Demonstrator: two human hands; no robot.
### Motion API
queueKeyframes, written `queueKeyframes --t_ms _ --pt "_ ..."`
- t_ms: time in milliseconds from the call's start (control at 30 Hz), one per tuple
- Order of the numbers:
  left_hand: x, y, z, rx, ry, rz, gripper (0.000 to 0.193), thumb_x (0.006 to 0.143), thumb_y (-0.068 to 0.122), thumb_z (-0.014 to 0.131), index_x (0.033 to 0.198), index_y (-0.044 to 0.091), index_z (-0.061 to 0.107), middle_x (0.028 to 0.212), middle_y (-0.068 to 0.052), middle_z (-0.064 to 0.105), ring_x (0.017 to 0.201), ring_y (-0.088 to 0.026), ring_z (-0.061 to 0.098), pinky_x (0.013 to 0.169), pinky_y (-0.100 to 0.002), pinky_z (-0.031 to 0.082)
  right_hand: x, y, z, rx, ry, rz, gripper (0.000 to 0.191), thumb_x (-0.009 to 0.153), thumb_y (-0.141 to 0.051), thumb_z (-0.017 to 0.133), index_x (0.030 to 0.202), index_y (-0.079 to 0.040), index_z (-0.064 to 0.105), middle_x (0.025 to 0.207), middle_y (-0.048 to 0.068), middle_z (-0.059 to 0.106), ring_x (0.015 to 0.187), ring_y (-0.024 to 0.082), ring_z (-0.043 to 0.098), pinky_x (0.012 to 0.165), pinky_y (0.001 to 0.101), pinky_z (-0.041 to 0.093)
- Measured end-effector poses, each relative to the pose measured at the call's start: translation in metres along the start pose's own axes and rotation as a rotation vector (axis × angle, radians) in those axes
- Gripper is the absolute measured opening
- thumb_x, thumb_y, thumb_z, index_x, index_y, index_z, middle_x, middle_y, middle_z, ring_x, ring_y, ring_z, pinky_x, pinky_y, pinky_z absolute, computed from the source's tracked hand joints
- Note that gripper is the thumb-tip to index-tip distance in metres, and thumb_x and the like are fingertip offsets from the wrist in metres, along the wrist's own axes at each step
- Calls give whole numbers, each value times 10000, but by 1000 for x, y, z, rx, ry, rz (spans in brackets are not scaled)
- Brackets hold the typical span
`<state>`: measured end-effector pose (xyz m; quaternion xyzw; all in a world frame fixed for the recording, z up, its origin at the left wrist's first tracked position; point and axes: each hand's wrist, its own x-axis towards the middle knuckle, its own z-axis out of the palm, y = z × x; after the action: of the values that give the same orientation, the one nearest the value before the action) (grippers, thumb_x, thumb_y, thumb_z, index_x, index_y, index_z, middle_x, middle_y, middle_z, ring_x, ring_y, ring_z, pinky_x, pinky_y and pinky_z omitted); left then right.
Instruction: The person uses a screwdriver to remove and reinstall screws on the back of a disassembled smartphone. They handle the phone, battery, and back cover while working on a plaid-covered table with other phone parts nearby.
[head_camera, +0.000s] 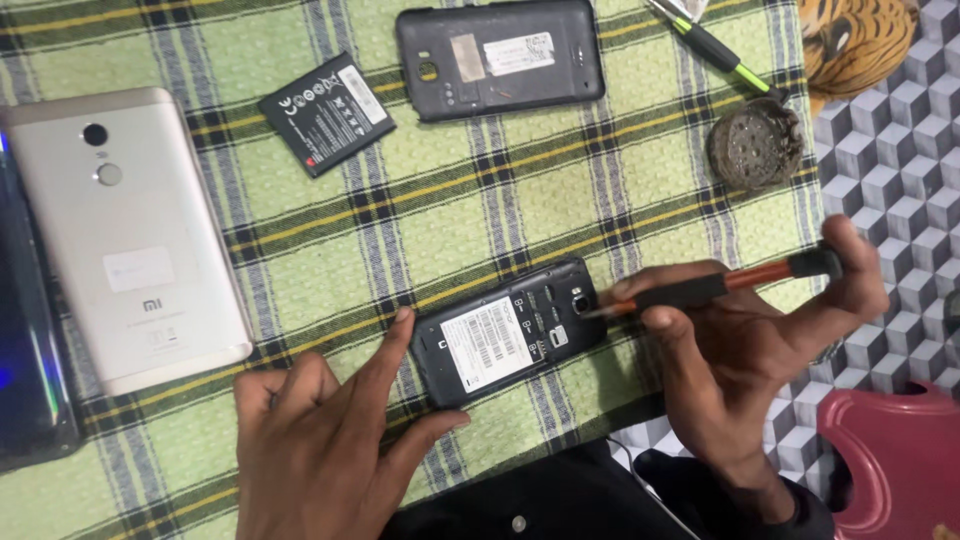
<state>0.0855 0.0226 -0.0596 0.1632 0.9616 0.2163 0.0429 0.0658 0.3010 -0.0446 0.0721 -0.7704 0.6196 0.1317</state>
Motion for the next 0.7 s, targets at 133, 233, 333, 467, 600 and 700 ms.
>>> queueKeyframes --t_ms 133,233,333,467,600,700 --pt "3 1 -2 -33 -7 -6 898 733 616 714 1456 103 569 462 19 510 583 -191 458 662 -412 307 3 -1 20 159 124 89 936 895 171 634 1507 -212 37 1279 150 556 820 304 742 858 546 697" --pt "4 2 -3 -14 -49 -30 902 741 627 718 1458 104 554 466 4 524 580 -201 452 653 -415 307 -6 1 25 134 112 124 903 930 124 636 1511 -219 36 1012 197 673 857 308 751 941 554 712" --pt "4 1 -2 -71 -11 1 888 745 590 709 1444 70 539 485 8 559 586 -206 449 640 -420 301 -17 0 24 30 124 77 853 1038 86 624 1563 -231 31 932 179 729 885 286 767 1010 518 649" --pt "3 1 0 -33 -60 -12 917 750 625 709 1476 92 542 460 -5 536 584 -198 454 631 -411 297 -23 0 21 46 140 140 841 1059 60 617 1593 -214 27 950 189 745 994 300 775 1055 519 620" --pt "4 -1 0 -29 15 33 881 771 624 693 1451 81 553 398 7 520 561 -177 453 655 -413 292 -20 2 21 32 101 116 813 1077 51 620 1581 -216 40 964 195 739 1039 315 772 1121 533 630" --pt "5 0 0 6 -77 -27 889 772 641 685 1472 110 547 436 -10 561 588 -184 466 665 -414 300 -22 0 23 46 108 112 790 1087 44 619 1550 -209 30 955 194 742 1020 308 775 1125 528 637"
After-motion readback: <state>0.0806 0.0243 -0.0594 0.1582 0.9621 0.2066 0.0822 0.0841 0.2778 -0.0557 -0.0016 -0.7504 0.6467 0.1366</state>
